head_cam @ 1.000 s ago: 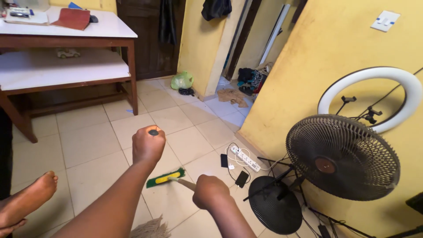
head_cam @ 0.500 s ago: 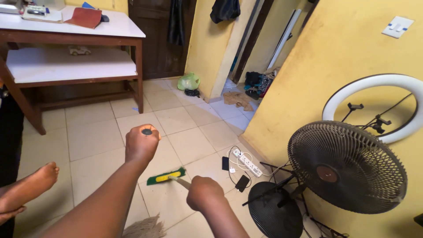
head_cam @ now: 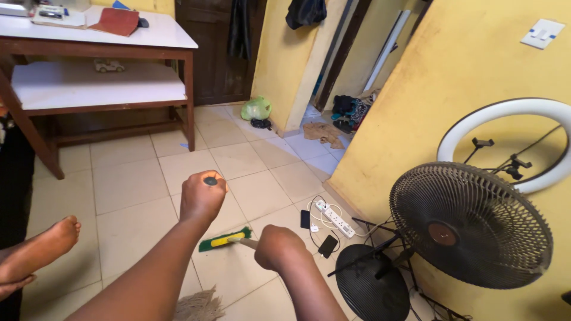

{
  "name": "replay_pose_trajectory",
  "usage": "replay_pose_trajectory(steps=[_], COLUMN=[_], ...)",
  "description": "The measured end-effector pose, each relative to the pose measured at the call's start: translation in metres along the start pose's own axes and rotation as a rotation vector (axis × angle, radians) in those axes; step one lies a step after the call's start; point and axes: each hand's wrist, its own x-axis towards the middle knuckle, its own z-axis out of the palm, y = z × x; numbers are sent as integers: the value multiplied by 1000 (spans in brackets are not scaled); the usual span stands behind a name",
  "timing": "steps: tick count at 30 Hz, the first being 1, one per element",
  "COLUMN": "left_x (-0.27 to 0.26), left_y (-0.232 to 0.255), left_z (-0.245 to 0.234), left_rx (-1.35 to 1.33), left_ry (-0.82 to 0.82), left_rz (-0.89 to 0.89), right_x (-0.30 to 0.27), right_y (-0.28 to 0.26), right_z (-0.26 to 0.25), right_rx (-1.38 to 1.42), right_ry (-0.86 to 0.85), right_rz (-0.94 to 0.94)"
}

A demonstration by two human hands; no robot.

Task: The recorder is attempting to assemble or fix a mop and broom handle by screwing parts together.

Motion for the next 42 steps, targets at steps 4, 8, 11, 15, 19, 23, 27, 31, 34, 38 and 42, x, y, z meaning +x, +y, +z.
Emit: replay_pose_trajectory(steps=[4, 8, 11, 15, 19, 23, 27, 31, 34, 38, 42], left_x=[14, 35, 52, 67, 85, 102, 114, 133, 141, 147, 140], left_y=[-3, -8, -8, -8, -13, -15, -15, -27, -28, -30, -15], left_z=[-4, -7, -4, -8, -5, -7, -12, -7, -1, 8, 3], left_rx=[-21, -38, -21, -47, -43, -40, -46, -39, -20, -76, -88], left_ry=[-2, -33, -47, -91, -67, -100, -122, -124, -137, -117, -187], left_rz=[23, -12, 9, -37, -14, -34, -82, -42, 3, 20, -30], right_x=[10, 26, 30, 14, 24, 38, 48, 44, 46, 63, 86], right_y=[-17, -29, -31, -54, -75, -90, -88, -102, -112, -118, -108], right_z=[10, 28, 16, -22, -26, -18, -20, -34, -39, -16, 17], right_rx=[-1, 77, 70, 19, 28, 74, 82, 95, 76, 107, 185], right_ry=[4, 48, 50, -27, 12, 30, 32, 22, -4, 58, 69], right_rz=[11, 42, 43, 77, 83, 106, 114, 163, 180, 157, 193])
